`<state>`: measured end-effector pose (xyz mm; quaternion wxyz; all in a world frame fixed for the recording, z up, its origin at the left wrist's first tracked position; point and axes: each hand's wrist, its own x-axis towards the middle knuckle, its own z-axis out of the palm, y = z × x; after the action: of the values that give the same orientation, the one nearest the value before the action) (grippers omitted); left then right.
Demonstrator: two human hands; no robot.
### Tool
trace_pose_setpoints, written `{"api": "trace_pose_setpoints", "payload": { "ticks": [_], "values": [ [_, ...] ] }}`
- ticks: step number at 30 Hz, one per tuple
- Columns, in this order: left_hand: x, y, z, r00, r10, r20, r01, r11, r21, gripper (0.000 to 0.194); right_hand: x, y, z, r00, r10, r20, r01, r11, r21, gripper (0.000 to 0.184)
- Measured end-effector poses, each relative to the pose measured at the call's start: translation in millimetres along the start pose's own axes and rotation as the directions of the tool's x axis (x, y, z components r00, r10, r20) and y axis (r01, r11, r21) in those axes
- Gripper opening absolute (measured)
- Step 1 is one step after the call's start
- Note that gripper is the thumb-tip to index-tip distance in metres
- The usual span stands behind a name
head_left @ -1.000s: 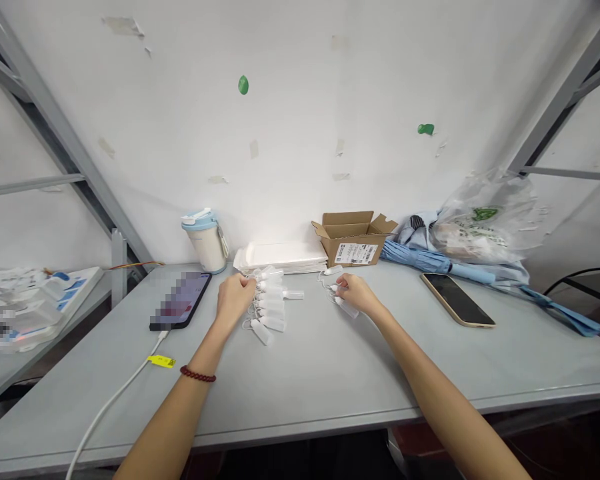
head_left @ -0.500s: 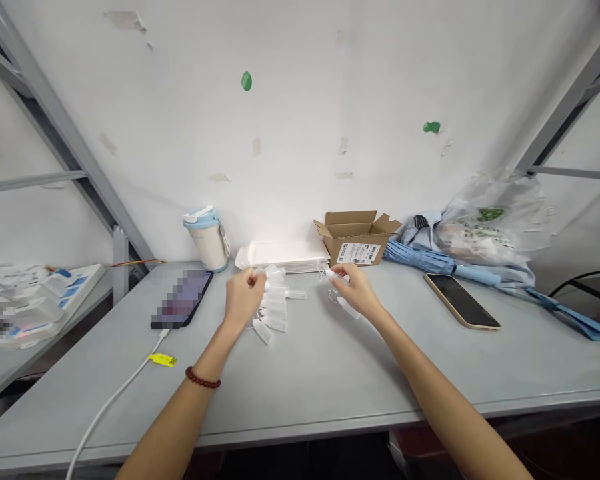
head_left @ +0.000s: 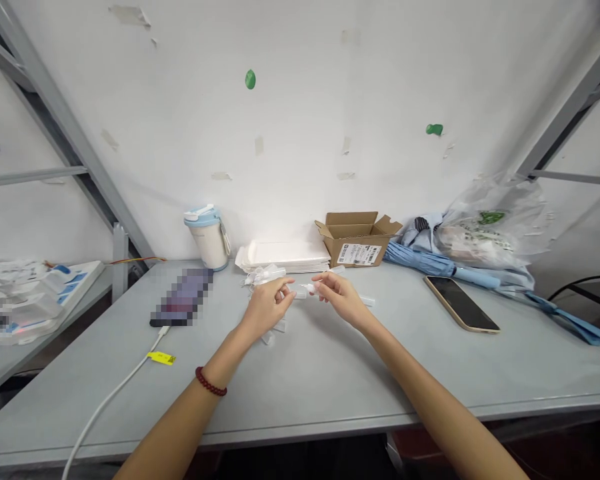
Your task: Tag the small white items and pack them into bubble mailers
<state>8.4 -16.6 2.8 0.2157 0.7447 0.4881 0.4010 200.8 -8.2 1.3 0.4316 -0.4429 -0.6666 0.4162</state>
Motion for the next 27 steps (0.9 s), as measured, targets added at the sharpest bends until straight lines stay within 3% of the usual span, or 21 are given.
{"api": "trace_pose_setpoints", "payload": {
  "ticks": [7, 11, 14, 17, 22, 27],
  "values": [
    [1.1, -0.8, 1.0, 0.997, 0.063, 0.033, -0.065, 0.996, 0.057, 0.021, -1.3, -2.9, 1.1, 1.0, -0.024, -0.005, 0.024, 0.997, 0.07, 0.032],
    [2.0, 0.0, -0.8, 1.0, 0.009, -0.018, -0.009, 1.0, 0.011, 0.024, -1.8, -5.9, 0.5, 1.0, -0.01, -0.013, 0.011, 0.998, 0.067, 0.03],
    [2.7, 1.1, -2.8, 0.996, -0.093, -0.008, 0.092, 0.991, -0.097, 0.029, -2.5, -8.3, 0.6, 1.0, 0.008, -0.006, -0.007, 0.998, 0.058, 0.029],
    [3.9, 3.1, -5.2, 0.983, -0.171, 0.071, 0.183, 0.956, -0.229, 0.031, -2.8, -8.5, 1.4, 1.0, 0.015, 0.019, -0.016, 0.998, 0.063, 0.03],
    [4.4, 7.8, -8.1, 0.952, -0.199, 0.232, 0.277, 0.881, -0.384, 0.032, -2.3, -5.9, 2.6, 0.999, -0.004, 0.046, 0.0, 0.997, 0.075, 0.033],
    [3.3, 11.0, -8.1, 0.939, -0.193, 0.283, 0.305, 0.846, -0.437, 0.031, -2.1, -5.6, 2.2, 0.999, -0.008, 0.048, 0.004, 0.997, 0.081, 0.033]
  ]
}}
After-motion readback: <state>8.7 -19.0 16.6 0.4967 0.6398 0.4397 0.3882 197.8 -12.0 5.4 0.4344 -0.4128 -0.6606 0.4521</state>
